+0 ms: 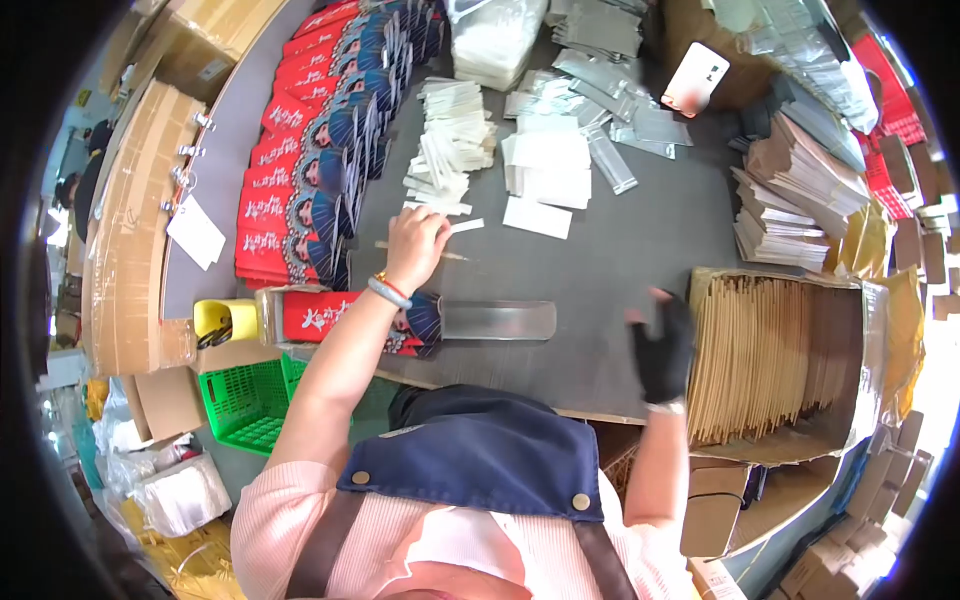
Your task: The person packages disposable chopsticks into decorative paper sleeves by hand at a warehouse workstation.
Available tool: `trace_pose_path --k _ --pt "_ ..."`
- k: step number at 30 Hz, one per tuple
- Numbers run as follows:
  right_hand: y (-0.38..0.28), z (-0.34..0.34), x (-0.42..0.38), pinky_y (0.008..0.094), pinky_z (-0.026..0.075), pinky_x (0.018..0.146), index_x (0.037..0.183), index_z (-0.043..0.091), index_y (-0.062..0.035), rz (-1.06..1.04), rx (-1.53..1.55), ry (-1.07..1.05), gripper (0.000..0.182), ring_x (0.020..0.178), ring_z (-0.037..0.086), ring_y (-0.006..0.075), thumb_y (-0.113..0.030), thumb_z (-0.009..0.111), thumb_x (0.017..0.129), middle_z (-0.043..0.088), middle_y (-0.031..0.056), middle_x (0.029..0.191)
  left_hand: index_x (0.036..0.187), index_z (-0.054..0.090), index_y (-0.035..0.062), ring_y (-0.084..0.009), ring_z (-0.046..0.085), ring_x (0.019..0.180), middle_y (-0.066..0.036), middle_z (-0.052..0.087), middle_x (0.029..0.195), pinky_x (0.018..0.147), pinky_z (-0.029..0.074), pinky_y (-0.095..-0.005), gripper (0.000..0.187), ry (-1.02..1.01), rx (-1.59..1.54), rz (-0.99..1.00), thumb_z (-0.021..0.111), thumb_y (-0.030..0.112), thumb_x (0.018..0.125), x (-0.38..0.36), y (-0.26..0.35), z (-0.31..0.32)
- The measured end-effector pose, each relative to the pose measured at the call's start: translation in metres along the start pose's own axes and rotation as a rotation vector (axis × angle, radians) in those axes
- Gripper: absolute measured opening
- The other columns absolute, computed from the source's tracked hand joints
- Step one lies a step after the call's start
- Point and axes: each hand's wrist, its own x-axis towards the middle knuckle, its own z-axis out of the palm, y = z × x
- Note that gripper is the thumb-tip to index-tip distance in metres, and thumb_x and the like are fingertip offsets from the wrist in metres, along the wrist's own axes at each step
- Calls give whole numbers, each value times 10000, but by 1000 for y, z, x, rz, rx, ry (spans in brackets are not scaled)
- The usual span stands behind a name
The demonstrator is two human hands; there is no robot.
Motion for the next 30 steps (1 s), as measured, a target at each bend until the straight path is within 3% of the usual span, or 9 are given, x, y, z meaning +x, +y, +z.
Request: trace_pose_path --k 4,6,9,16,19,24,26,28,30 --pt "133 -78 -64 379 451 974 1128 630 7 446 -156 297 303 1073 600 286 -135 679 865 647 147 1104 866 624 85 -282 553 904 -59 585 920 772 431 -410 55 28 7 204 651 112 827 7 1 5" --pt "142 -108 -77 427 450 958 1132 615 36 614 -564 193 358 1102 582 357 -221 649 885 618 194 1172 872 612 73 -287 553 911 -70 577 917 786 440 -405 51 94 -124 288 634 104 839 24 19 11" --pt "162 -117 -88 445 440 970 1177 596 53 635 -543 -181 409 1120 566 383 -252 600 904 598 227 1195 930 605 46 -310 550 948 -106 570 982 845 460 -404 124 130 -263 308 651 61 816 52 52 30" --pt "144 -111 -82 419 409 1041 1237 577 66 758 -416 -102 450 1223 528 376 -236 530 907 579 249 1283 947 617 75 -318 550 958 -112 567 1006 850 469 -405 274 -118 -282 95 777 138 733 47 64 40" --pt "154 -111 -87 421 416 1032 1238 575 69 772 -438 -81 441 1202 543 386 -242 513 932 594 253 1260 944 620 74 -322 590 883 -122 608 947 791 487 -417 262 -92 -312 148 775 131 740 46 60 42" --pt "135 -118 -84 410 429 1009 1212 590 76 820 -456 142 399 1165 569 386 -236 502 978 610 255 1233 948 616 43 -320 631 728 -111 663 799 662 505 -407 283 -360 -666 -26 786 126 738 16 71 -16" --pt "120 -100 -82 400 469 946 1178 615 58 555 -321 163 325 1089 602 367 -135 557 923 638 233 1150 934 650 73 -297 618 793 -76 647 813 712 499 -390 289 -556 -669 -112 808 158 707 -10 70 -37" --pt "71 -70 -57 375 505 822 1117 657 15 344 -23 128 253 932 643 304 -28 595 876 670 179 975 927 676 104 -272 578 911 -37 607 888 806 473 -381 302 -417 -307 189 822 171 671 -43 64 -28" --pt "-1 -39 -16 391 483 656 1074 703 -108 -21 -58 -163 242 743 619 266 -72 648 841 631 105 781 985 703 128 -267 536 990 -34 567 979 883 440 -388 380 -328 -315 89 837 187 634 -55 70 -39"
